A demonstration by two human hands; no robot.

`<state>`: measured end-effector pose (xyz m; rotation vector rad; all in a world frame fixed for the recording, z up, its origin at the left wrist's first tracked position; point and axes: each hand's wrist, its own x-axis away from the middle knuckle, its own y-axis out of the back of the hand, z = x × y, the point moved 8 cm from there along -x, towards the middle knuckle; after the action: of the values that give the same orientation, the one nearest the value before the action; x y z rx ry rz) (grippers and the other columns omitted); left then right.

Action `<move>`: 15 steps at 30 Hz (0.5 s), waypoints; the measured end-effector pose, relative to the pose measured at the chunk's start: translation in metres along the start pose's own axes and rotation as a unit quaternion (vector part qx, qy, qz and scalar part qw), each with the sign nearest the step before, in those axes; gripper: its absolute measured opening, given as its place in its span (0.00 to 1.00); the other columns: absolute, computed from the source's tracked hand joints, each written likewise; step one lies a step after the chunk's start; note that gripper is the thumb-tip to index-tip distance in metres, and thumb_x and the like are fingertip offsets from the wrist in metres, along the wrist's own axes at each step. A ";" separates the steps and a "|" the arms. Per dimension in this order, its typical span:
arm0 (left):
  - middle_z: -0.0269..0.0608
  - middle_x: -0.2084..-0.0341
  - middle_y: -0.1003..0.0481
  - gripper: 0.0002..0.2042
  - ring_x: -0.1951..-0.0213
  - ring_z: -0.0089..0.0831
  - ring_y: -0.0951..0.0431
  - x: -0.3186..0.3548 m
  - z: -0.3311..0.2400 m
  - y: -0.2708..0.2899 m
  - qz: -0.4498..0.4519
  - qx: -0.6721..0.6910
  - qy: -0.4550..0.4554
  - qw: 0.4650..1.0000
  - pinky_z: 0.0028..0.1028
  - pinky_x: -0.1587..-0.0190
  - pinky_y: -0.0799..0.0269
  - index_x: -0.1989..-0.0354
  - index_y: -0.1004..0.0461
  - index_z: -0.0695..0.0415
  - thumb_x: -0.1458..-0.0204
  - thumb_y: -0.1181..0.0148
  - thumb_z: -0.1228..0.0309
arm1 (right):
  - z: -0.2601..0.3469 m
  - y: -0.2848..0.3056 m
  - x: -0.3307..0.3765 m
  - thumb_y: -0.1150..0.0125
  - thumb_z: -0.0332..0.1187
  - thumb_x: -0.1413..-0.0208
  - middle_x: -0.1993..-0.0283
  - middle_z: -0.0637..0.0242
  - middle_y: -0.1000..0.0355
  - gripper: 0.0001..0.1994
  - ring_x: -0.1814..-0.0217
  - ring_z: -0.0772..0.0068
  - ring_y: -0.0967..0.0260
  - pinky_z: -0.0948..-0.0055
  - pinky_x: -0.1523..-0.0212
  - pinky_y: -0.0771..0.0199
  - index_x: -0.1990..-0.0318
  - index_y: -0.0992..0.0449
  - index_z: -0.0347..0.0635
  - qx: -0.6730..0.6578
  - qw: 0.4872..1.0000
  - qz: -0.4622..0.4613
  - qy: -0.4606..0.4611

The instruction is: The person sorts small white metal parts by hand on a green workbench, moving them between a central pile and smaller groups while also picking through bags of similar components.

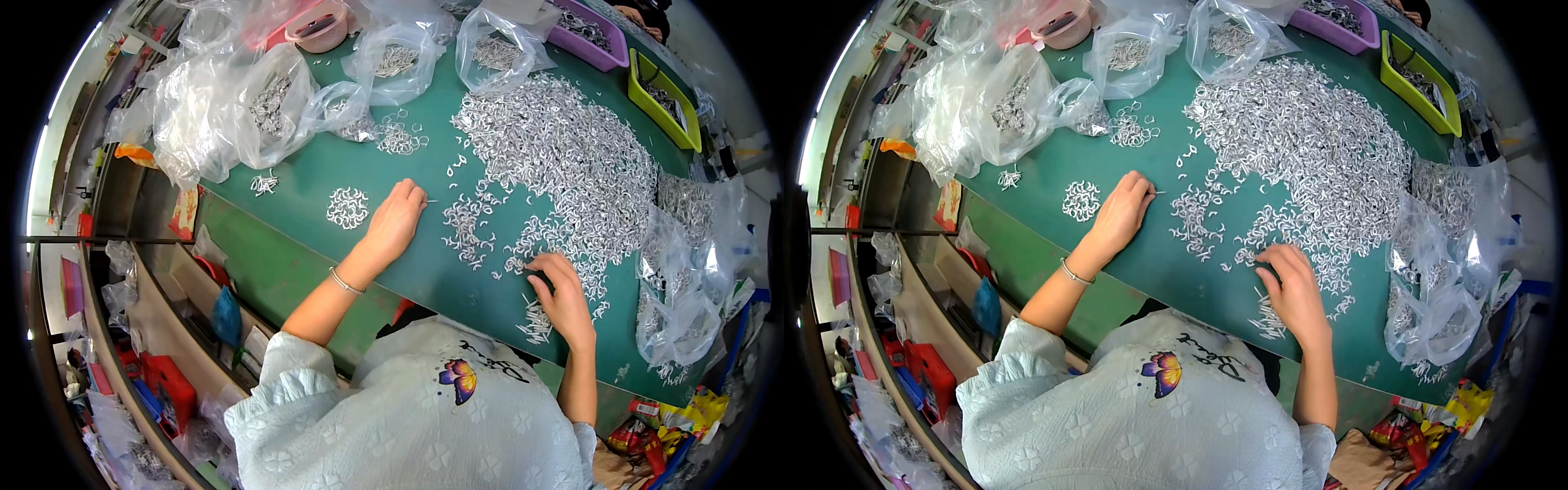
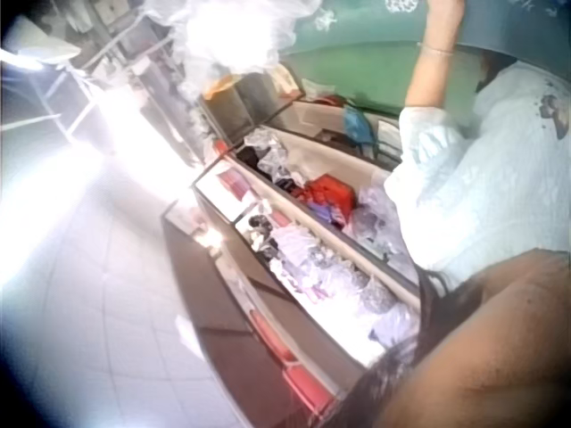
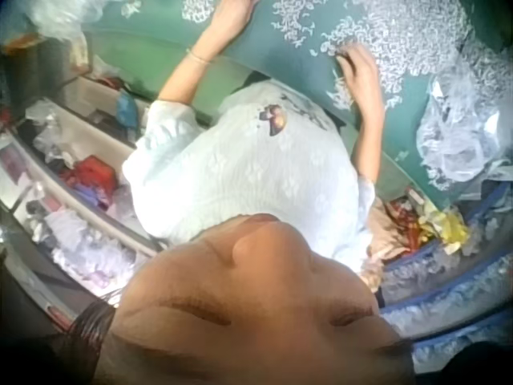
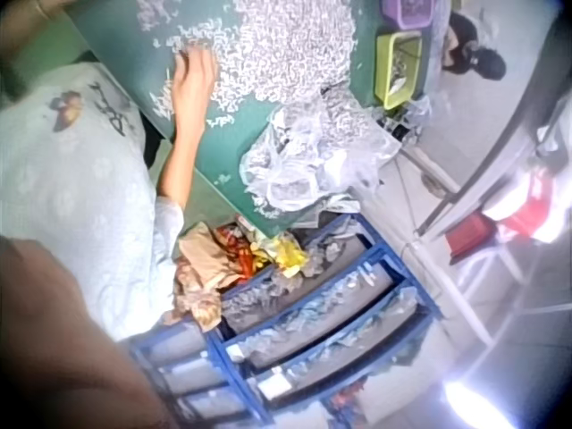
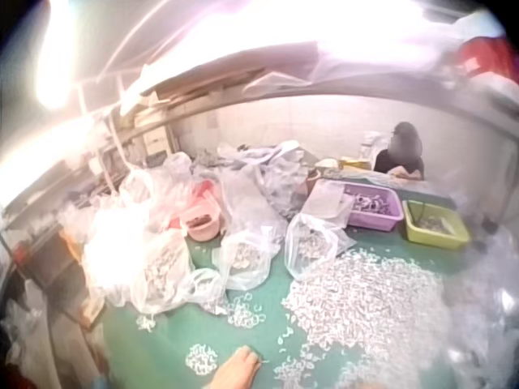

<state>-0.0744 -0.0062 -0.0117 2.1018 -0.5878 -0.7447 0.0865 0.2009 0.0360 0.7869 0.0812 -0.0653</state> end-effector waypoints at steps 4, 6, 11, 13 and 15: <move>0.47 0.69 0.33 0.06 0.64 0.44 0.29 -0.006 -0.010 0.004 0.024 0.007 -0.049 0.999 0.38 0.60 0.31 0.63 0.32 0.62 0.48 0.44 0.80 | -0.017 0.005 0.014 0.38 0.21 0.51 0.60 0.56 0.28 0.08 0.56 0.53 0.30 0.65 0.52 0.31 0.62 0.26 0.33 -0.032 0.998 -0.018 -0.044; 0.46 0.70 0.33 0.08 0.64 0.44 0.29 -0.011 -0.007 0.001 0.039 0.014 -0.033 0.999 0.38 0.60 0.31 0.60 0.33 0.62 0.48 0.45 0.81 | -0.024 0.010 0.019 0.38 0.21 0.50 0.61 0.55 0.27 0.07 0.56 0.53 0.29 0.65 0.53 0.30 0.63 0.26 0.33 -0.051 0.996 -0.030 -0.070; 0.46 0.69 0.33 0.12 0.64 0.44 0.29 -0.016 -0.013 0.002 0.003 0.064 -0.024 0.998 0.37 0.60 0.31 0.56 0.34 0.61 0.49 0.44 0.81 | -0.027 0.014 0.033 0.39 0.21 0.49 0.61 0.55 0.27 0.06 0.58 0.53 0.29 0.65 0.54 0.30 0.62 0.26 0.31 -0.059 0.994 -0.043 -0.083; 0.46 0.69 0.32 0.12 0.63 0.45 0.29 -0.017 -0.018 0.000 -0.004 0.064 -0.028 0.998 0.37 0.59 0.32 0.56 0.33 0.61 0.48 0.44 0.81 | -0.029 0.015 0.038 0.39 0.21 0.48 0.61 0.55 0.27 0.06 0.59 0.53 0.29 0.66 0.55 0.30 0.62 0.26 0.31 -0.070 0.992 -0.049 -0.092; 0.46 0.68 0.32 0.11 0.62 0.45 0.29 -0.019 -0.026 -0.005 0.011 0.042 -0.048 0.998 0.37 0.58 0.32 0.56 0.33 0.62 0.48 0.44 0.81 | -0.030 0.016 0.040 0.40 0.21 0.48 0.61 0.55 0.27 0.06 0.59 0.54 0.29 0.66 0.55 0.30 0.63 0.26 0.31 -0.076 0.991 -0.056 -0.091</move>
<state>-0.0699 0.0222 0.0029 2.1424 -0.7029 -0.8245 0.1259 0.2323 0.0226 0.6205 -0.0416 -0.2345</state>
